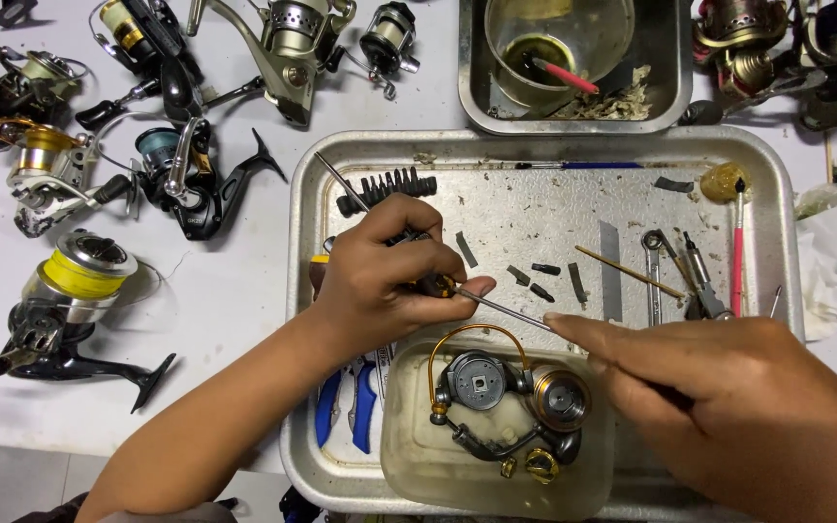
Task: A person is disassembling a fishing reel using a multi-tool on a tray filled with parts.
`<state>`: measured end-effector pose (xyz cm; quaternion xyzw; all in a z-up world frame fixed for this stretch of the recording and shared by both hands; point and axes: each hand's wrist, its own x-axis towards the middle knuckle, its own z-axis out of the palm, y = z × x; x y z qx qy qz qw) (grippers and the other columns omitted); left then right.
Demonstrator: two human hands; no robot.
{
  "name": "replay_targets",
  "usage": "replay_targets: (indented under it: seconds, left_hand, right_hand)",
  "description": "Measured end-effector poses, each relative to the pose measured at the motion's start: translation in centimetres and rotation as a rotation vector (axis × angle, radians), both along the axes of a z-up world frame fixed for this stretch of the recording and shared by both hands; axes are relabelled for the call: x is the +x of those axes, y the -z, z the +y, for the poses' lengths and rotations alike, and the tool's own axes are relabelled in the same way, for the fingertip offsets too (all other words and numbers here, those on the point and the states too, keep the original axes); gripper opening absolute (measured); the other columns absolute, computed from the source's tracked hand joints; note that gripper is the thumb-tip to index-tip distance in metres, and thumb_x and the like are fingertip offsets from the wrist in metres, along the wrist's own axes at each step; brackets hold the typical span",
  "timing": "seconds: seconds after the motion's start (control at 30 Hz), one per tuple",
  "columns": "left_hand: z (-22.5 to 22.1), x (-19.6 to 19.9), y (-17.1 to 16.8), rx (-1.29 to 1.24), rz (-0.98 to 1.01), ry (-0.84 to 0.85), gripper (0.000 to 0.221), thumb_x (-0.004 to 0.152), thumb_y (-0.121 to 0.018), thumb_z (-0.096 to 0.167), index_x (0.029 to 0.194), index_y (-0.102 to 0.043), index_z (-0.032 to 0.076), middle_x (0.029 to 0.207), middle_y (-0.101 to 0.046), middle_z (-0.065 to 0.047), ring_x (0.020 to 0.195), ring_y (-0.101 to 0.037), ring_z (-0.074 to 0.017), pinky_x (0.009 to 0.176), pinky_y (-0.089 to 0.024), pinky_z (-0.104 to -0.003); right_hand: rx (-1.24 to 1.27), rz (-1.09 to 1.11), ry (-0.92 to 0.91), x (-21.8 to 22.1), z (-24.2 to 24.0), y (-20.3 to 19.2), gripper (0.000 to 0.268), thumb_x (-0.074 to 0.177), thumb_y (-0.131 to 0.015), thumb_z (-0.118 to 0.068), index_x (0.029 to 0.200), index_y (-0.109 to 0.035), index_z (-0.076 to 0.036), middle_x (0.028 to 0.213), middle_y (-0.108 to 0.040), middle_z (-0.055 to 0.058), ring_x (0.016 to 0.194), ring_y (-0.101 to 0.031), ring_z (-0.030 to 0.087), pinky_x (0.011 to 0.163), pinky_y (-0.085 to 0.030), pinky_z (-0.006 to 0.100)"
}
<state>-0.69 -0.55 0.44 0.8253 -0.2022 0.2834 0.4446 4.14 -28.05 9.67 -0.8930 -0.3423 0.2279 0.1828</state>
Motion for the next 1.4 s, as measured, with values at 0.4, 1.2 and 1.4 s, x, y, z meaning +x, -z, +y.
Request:
replay_targets:
  seconds: [0.4,1.2,1.4]
  left_hand:
    - [-0.1,-0.2,0.0,0.023,-0.001,0.001,0.025,0.083,-0.090,0.017,0.080,-0.067,0.007,0.089,-0.053,-0.010,0.076,-0.056,-0.0190,0.066,-0.047,-0.029]
    - [1.8,0.7,-0.7,-0.056,-0.086,-0.145,0.033,0.076,-0.093,0.026,0.084,-0.068,0.006,0.091,-0.056,-0.009,0.084,-0.056,-0.0203,0.068,-0.051,-0.028]
    - [4.6,0.2,-2.2,-0.147,-0.043,-0.297,0.031,0.088,-0.069,0.035,0.084,-0.067,0.004,0.095,-0.055,-0.010,0.094,-0.053,-0.0230,0.086,-0.048,-0.039]
  right_hand:
    - [0.196,-0.144,-0.094,0.6,-0.2,0.7,0.044,0.082,-0.070,-0.016,0.122,-0.080,-0.029,0.044,-0.061,-0.005,0.041,-0.043,0.015,0.041,-0.042,0.033]
    - [0.259,-0.337,-0.088,0.4,0.1,-2.2,0.039,0.088,-0.065,-0.025,0.124,-0.075,-0.014,0.079,-0.078,0.002,0.044,-0.063,0.014,0.050,-0.052,0.031]
    - [0.092,-0.285,0.143,0.4,-3.7,0.6,0.047,0.095,-0.050,-0.012,0.139,-0.065,-0.017,0.109,-0.075,0.000,0.087,-0.072,0.019,0.080,-0.051,0.031]
